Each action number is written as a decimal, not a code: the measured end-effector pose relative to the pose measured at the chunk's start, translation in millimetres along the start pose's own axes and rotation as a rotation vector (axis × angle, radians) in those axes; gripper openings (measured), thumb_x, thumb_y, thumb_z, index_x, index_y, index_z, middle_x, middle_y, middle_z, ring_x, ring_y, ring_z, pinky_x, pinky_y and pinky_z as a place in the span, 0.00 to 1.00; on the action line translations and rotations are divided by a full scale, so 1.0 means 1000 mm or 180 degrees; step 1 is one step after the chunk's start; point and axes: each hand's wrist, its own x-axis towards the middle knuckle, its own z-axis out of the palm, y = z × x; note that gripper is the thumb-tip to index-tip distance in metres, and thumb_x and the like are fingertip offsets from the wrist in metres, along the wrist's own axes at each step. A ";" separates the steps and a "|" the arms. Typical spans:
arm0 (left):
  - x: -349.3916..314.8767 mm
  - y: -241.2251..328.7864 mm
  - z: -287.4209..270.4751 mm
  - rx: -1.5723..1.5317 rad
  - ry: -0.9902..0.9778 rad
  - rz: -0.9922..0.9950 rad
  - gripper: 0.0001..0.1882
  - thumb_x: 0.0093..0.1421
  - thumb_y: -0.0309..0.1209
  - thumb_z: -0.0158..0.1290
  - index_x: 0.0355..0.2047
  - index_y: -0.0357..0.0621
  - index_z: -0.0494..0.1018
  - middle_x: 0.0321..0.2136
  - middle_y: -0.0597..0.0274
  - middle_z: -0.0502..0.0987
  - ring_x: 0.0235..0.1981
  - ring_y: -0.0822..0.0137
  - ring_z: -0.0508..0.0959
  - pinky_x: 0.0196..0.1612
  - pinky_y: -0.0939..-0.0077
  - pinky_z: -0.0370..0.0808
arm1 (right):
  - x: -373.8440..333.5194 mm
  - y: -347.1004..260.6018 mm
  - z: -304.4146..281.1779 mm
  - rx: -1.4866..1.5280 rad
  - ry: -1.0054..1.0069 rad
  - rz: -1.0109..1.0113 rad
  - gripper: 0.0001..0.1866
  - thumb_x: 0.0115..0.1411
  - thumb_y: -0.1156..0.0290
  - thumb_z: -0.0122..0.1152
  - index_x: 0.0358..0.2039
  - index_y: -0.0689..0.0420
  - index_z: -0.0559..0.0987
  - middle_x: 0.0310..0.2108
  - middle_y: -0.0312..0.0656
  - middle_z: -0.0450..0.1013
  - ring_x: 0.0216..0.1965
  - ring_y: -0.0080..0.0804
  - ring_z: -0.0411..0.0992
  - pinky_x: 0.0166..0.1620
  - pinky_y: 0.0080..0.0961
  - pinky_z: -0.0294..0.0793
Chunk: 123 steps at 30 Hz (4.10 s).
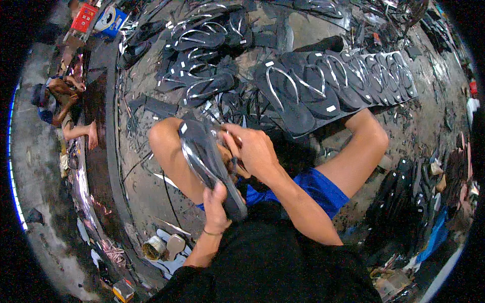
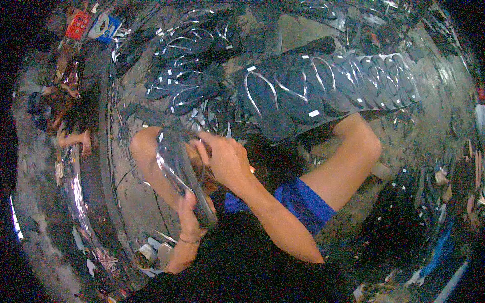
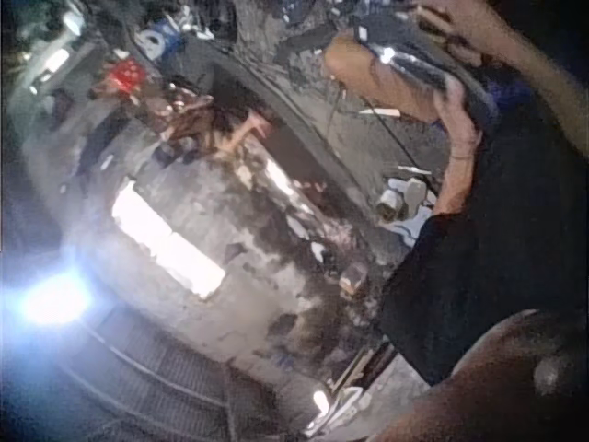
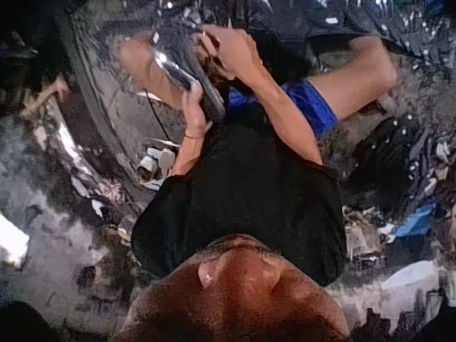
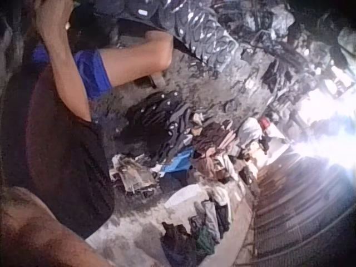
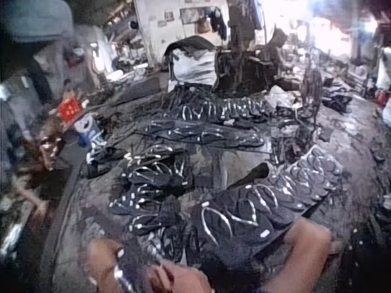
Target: The person uses a knife to cut individual flip-flops from a large connected sheet of rubber. They repeatedly pick up the sheet, cut along the outlines, and place the separated flip-flops aside.
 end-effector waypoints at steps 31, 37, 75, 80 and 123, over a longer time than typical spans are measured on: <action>0.029 0.115 -0.021 0.0328 -0.0701 0.0449 0.12 0.65 0.29 0.56 0.47 0.42 0.72 0.38 0.68 0.76 0.38 0.76 0.75 0.44 0.79 0.73 | -0.131 -0.026 -0.098 0.0193 -0.0045 -0.0279 0.17 0.51 0.70 0.73 0.43 0.57 0.82 0.28 0.44 0.79 0.24 0.33 0.76 0.29 0.27 0.76; 0.030 0.116 -0.008 0.0779 -0.0890 0.0337 0.19 0.61 0.33 0.61 0.49 0.40 0.71 0.41 0.67 0.76 0.42 0.73 0.75 0.48 0.77 0.72 | -0.080 -0.054 -0.087 0.0547 0.0193 -0.0599 0.14 0.58 0.72 0.67 0.44 0.62 0.80 0.27 0.46 0.78 0.22 0.34 0.75 0.27 0.27 0.74; 0.130 0.059 0.147 0.0640 -0.0737 -0.0516 0.14 0.67 0.43 0.52 0.44 0.49 0.73 0.36 0.67 0.80 0.33 0.72 0.80 0.28 0.76 0.78 | -0.087 0.076 -0.103 0.0593 -0.0115 0.0867 0.17 0.66 0.62 0.56 0.43 0.62 0.64 0.25 0.57 0.75 0.28 0.62 0.75 0.30 0.52 0.73; 0.123 0.047 0.145 0.0392 -0.0591 -0.0636 0.14 0.66 0.45 0.53 0.43 0.49 0.74 0.35 0.68 0.80 0.33 0.72 0.80 0.31 0.76 0.77 | -0.061 0.077 -0.101 0.0219 -0.0074 0.0811 0.17 0.65 0.60 0.56 0.39 0.63 0.65 0.25 0.60 0.75 0.29 0.62 0.75 0.32 0.53 0.74; 0.130 0.036 0.096 -0.1551 -0.0735 -0.1482 0.12 0.66 0.44 0.54 0.37 0.50 0.76 0.29 0.67 0.79 0.27 0.72 0.78 0.25 0.79 0.75 | 0.096 0.169 -0.042 -0.0329 0.1636 -0.0056 0.15 0.69 0.61 0.46 0.45 0.58 0.76 0.33 0.43 0.71 0.34 0.33 0.67 0.39 0.32 0.70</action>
